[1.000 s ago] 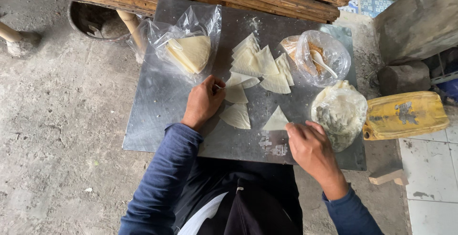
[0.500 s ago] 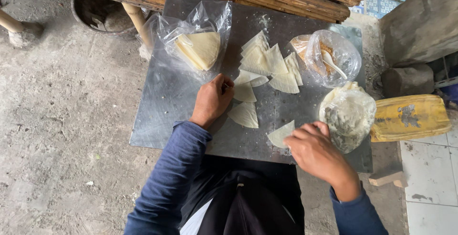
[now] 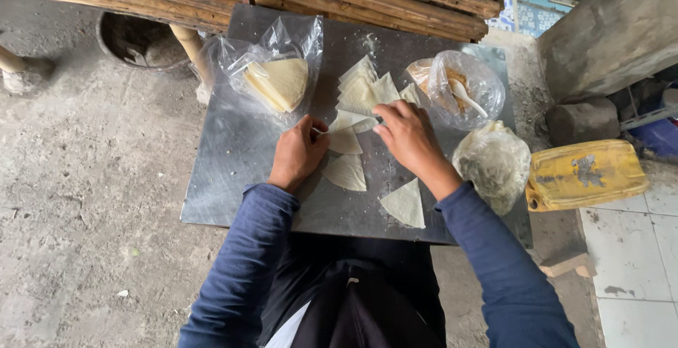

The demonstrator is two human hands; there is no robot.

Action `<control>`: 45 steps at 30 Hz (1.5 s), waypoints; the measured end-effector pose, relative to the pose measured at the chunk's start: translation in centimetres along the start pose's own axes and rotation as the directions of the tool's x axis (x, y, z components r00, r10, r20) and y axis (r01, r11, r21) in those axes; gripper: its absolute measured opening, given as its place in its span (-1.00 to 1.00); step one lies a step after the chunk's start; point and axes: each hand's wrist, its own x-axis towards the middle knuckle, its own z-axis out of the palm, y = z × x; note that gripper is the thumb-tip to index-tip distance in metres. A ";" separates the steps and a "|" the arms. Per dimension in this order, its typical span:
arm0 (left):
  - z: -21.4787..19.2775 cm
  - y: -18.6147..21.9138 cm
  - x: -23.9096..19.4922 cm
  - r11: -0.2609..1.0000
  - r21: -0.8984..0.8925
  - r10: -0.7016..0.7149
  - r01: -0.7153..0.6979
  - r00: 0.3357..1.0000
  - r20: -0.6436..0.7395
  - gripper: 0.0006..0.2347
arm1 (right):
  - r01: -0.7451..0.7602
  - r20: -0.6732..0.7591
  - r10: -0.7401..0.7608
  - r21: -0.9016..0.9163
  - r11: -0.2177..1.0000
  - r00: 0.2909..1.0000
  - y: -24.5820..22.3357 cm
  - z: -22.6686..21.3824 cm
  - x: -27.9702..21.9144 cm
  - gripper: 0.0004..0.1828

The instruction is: The person places a small amount of filling onto triangular pastry sheets, then folds and seals them into samosa shapes. The finished samosas are set aside on the metal table.

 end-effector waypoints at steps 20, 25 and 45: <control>0.1 -0.5 -1.2 0.990 0.075 0.122 -0.115 0.989 -0.088 -0.92 | -0.239 0.018 0.262 0.474 0.847 0.965 -0.9 -1.7 0.8 -0.87; -0.4 1.0 -1.7 0.978 0.136 0.171 -0.155 0.979 -0.111 -0.88 | -0.517 0.224 0.484 0.568 0.641 0.846 0.2 0.6 -1.1 -0.86; -0.8 6.0 -5.3 0.855 0.365 0.369 -0.368 0.927 0.070 -0.71 | -0.448 0.088 0.449 0.371 0.814 0.889 0.4 2.9 -6.1 -0.74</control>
